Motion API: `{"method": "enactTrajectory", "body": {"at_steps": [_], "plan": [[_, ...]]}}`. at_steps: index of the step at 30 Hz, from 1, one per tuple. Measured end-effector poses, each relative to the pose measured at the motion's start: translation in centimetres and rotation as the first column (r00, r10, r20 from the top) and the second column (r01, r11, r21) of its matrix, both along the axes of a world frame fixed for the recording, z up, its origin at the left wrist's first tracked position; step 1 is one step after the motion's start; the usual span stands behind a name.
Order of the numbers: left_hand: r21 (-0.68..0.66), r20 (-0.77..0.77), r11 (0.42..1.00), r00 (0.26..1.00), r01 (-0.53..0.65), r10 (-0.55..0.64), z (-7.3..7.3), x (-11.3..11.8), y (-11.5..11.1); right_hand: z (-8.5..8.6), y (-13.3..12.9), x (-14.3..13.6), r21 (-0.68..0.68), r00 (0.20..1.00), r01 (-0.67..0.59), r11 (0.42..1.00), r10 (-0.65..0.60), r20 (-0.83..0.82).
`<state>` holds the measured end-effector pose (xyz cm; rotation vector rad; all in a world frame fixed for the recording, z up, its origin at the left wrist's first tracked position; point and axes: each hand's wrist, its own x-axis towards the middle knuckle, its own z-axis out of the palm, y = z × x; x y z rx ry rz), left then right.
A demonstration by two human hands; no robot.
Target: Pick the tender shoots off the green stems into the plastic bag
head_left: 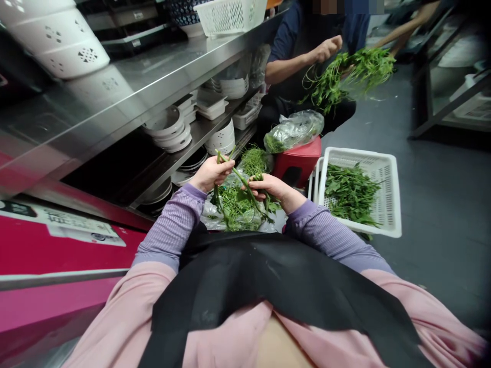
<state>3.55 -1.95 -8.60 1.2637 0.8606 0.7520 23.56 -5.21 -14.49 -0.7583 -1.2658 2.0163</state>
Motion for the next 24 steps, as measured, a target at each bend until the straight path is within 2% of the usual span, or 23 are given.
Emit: {"method": "enactTrajectory", "body": {"at_steps": [3,6,9,15,20,24], "plan": [[-0.024,-0.012,1.0,1.0,0.0,0.0,0.8,0.2,0.0,0.4,0.1,0.4,0.065,0.999,-0.03,0.997,0.029,0.015],[-0.052,-0.015,0.997,0.998,0.054,-0.055,1.8,0.3,-0.1,0.4,0.3,0.3,0.115,0.999,-0.039,0.993,0.038,0.01],[-0.05,-0.044,0.995,0.995,0.091,-0.093,2.4,0.2,-0.3,0.5,0.4,0.0,0.184,0.999,-0.011,0.983,0.003,0.045],[0.018,-0.122,1.0,0.993,-0.002,0.004,2.3,0.6,0.2,0.6,0.7,-0.7,0.278,0.984,0.149,0.949,-0.17,0.053],[0.128,-0.171,0.985,0.976,-0.113,0.134,2.6,1.5,0.4,0.5,1.0,-0.8,0.256,0.989,0.136,0.957,-0.147,0.024],[0.226,-0.173,0.958,0.96,-0.178,0.219,3.0,2.0,0.2,0.6,0.8,-1.1,0.29,0.982,0.153,0.945,-0.177,0.059]]}}
